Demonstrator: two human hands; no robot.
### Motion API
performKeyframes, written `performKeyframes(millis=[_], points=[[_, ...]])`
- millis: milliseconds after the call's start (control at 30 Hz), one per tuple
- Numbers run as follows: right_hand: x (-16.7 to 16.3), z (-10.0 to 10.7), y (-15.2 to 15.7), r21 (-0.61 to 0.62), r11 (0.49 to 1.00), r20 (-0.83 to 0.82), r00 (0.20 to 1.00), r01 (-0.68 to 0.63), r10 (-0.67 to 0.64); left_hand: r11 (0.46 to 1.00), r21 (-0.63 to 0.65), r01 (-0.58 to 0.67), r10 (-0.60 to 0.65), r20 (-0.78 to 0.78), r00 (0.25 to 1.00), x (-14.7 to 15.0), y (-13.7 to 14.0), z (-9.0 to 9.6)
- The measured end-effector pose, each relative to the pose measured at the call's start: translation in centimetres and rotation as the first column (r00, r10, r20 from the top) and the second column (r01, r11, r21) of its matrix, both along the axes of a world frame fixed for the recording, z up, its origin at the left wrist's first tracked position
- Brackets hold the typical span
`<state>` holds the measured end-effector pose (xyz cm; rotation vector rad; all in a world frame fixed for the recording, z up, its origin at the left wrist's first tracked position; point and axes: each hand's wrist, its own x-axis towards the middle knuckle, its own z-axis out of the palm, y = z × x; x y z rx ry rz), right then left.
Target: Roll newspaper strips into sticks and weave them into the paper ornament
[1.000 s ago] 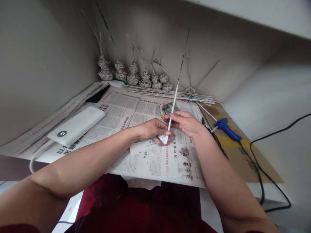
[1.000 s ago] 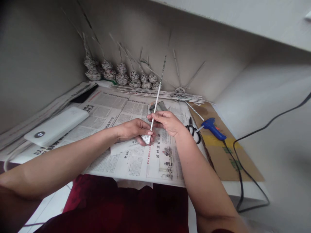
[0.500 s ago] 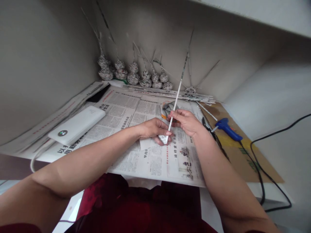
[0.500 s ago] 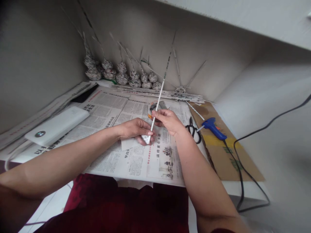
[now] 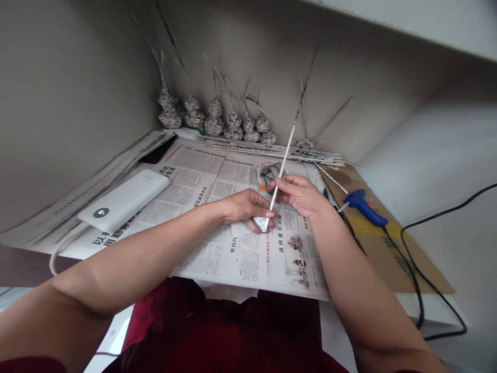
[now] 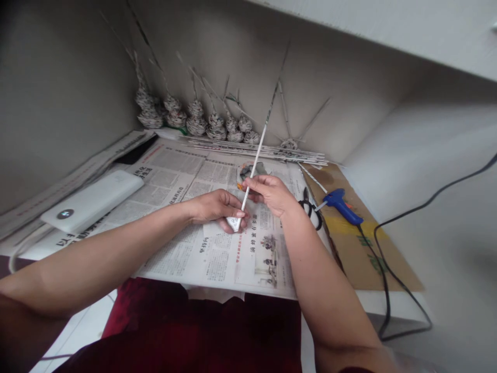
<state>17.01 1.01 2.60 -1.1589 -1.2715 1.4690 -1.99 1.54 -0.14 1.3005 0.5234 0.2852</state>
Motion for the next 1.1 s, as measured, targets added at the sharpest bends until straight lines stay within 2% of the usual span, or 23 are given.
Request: performKeyframes(millis=[100,267,433,633,800,967,1100], points=[[0.1,-0.1,0.0,0.005,0.998,0.007,0.998,0.065,-0.065,1.000,0.009,-0.004,0.004,0.001,1.000,0.0,0.0,0.0],[-0.1,0.1,-0.1,-0.008,0.997,0.008,0.997,-0.074,0.074,1.000,0.011,-0.006,0.006,-0.013,1.000,0.1,-0.1,0.2],[-0.4,0.0,-0.1,0.024,0.995,0.042,0.995,0.094,-0.095,1.000,0.021,-0.018,0.018,-0.020,1.000,0.0,-0.1,0.3],[0.3,0.4,-0.3,-0.002,0.994,-0.006,0.994,-0.110,0.110,1.000,0.005,-0.012,0.012,-0.011,1.000,0.0,0.0,0.2],[0.6,-0.2,0.3,-0.025,1.000,-0.007,1.000,0.012,-0.012,1.000,-0.001,-0.009,0.009,-0.007,1.000,0.0,0.0,0.2],[0.5,-0.1,0.1,-0.027,0.996,0.025,0.996,-0.081,0.082,0.999,-0.015,-0.033,0.033,-0.002,0.999,0.0,0.1,0.0],[0.3,-0.1,0.1,0.006,0.999,0.059,0.997,0.047,-0.048,1.000,-0.012,-0.029,0.029,-0.003,1.000,0.0,0.1,0.1]])
